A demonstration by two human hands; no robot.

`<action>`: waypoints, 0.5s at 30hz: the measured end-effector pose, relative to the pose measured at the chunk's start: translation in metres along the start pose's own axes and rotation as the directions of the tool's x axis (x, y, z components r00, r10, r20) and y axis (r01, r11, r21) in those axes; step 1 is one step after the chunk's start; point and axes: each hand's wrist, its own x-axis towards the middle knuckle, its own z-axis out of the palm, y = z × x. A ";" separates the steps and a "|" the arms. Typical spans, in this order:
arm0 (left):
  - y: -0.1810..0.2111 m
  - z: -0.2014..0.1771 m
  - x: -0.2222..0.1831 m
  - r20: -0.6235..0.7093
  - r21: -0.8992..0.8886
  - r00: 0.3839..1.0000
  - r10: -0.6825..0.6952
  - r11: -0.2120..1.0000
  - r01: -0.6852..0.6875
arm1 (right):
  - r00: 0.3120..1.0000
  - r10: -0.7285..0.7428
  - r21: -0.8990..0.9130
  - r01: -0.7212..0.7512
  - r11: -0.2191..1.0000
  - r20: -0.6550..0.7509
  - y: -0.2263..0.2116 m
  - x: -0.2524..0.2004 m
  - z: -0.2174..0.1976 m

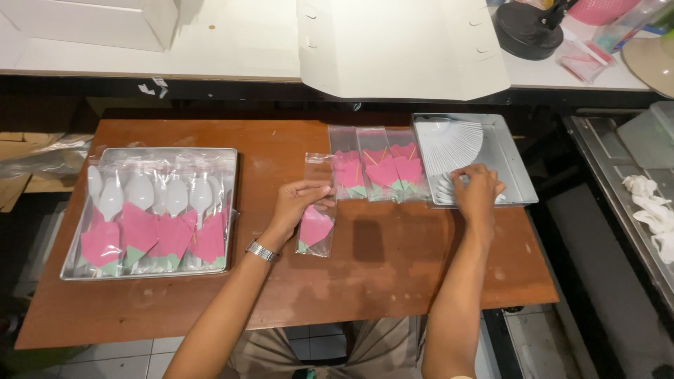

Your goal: Packaging individual plastic spoons into plastic sleeves with decorative paper inserts

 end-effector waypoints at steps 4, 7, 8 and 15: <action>-0.016 -0.007 0.008 0.022 -0.028 0.999 0.026 0.999 -0.025 | 0.933 -0.109 -0.049 0.098 0.994 -0.342 -0.013 -0.002 -0.011; -0.003 -0.004 0.000 0.059 -0.018 0.997 0.058 0.998 -0.057 | 0.723 -0.176 0.111 0.331 0.937 -0.668 -0.068 -0.018 -0.050; 0.003 -0.002 -0.003 0.090 -0.002 0.993 0.071 0.997 -0.071 | 0.581 -0.135 0.246 0.528 0.813 -0.802 -0.092 -0.025 -0.068; -0.003 0.002 -0.007 0.168 -0.007 0.982 0.083 0.996 -0.083 | 0.872 0.088 0.873 0.467 0.142 -0.481 -0.103 -0.012 -0.011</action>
